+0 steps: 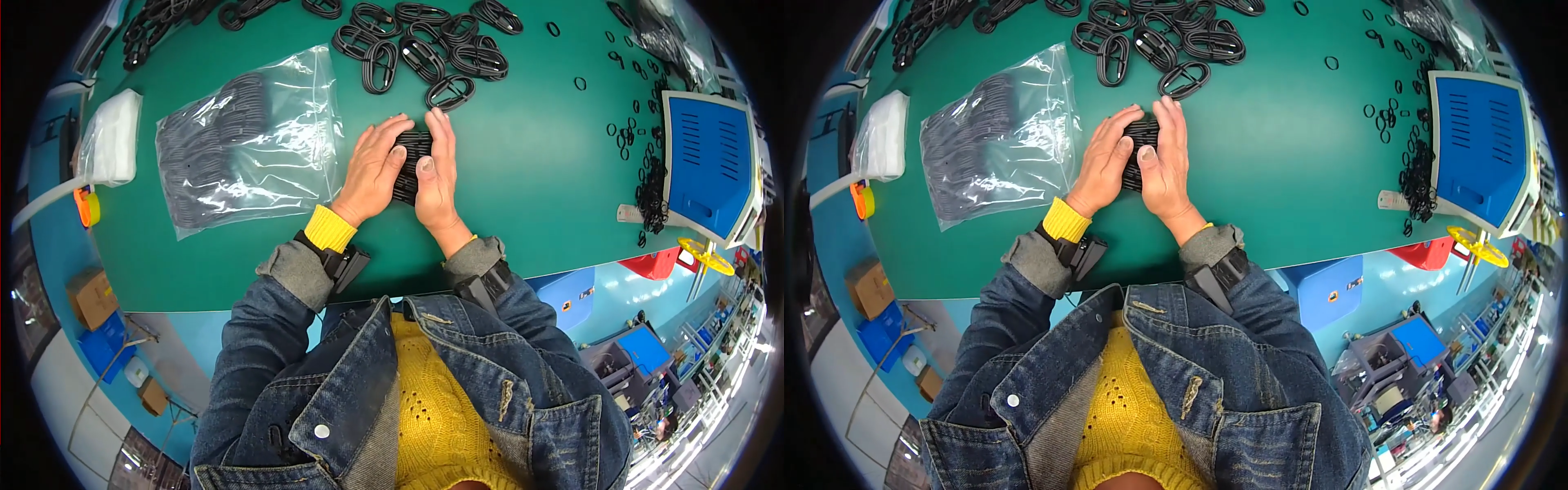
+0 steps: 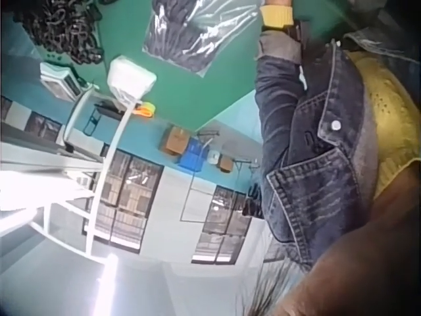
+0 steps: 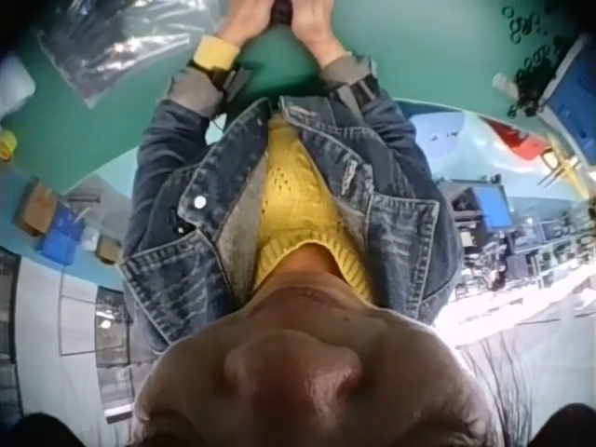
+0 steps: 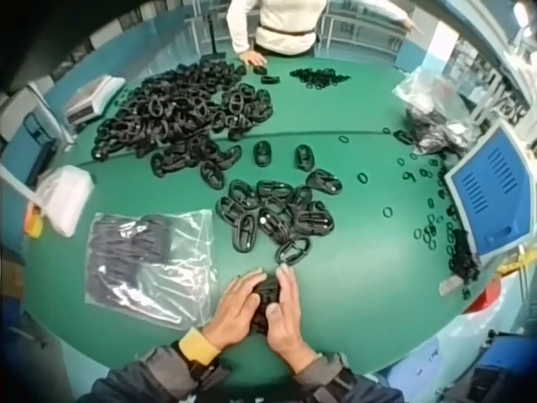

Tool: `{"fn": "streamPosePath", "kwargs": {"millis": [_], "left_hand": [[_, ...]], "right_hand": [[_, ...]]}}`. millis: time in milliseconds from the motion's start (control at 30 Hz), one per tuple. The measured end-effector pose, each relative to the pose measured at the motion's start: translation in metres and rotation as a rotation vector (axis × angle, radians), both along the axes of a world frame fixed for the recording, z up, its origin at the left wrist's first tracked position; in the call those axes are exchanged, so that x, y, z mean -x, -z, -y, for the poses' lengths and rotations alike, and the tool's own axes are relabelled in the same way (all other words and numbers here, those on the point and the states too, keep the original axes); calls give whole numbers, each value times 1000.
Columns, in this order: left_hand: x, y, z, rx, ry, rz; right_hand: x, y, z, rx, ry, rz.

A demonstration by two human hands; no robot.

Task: The person prepares a plastic bag, gathers coiled black cables into a stack by hand, and slides the stack into the bag. They then collect more cables, form a second stack, and place it into the same bag before smoothing it flat.

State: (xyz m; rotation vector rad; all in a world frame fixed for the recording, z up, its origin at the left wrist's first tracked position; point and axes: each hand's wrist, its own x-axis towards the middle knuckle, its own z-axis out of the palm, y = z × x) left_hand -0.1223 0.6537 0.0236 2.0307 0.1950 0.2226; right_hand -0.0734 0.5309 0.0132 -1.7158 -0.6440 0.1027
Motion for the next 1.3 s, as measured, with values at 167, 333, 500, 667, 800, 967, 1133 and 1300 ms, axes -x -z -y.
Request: {"fn": "streamPosePath", "kwargs": {"millis": [167, 333, 500, 667, 800, 967, 1133, 1300], "left_hand": [[4, 3, 3, -36, -69, -28], [2, 5, 2, -80, -49, -25], [-6, 11, 7, -90, -60, 45], [5, 24, 8, -163, -86, 83], [2, 16, 15, -171, -97, 84], [28, -5, 28, -108, -451, 1], [39, -43, 40, -496, -754, 145], [61, -38, 34, -750, -920, -187]], "right_hand": [[-17, -9, 22, 28, -117, -21], [-19, -22, 27, 539, -413, 380], [-28, -19, 24, 602, -406, 194], [-20, -19, 23, 500, -348, 309], [-10, 0, 27, 432, -328, 309], [-11, -21, 12, 351, -413, 390], [-50, -34, 31, 429, -344, 275], [-45, -55, 10, 299, -434, -208]]}}
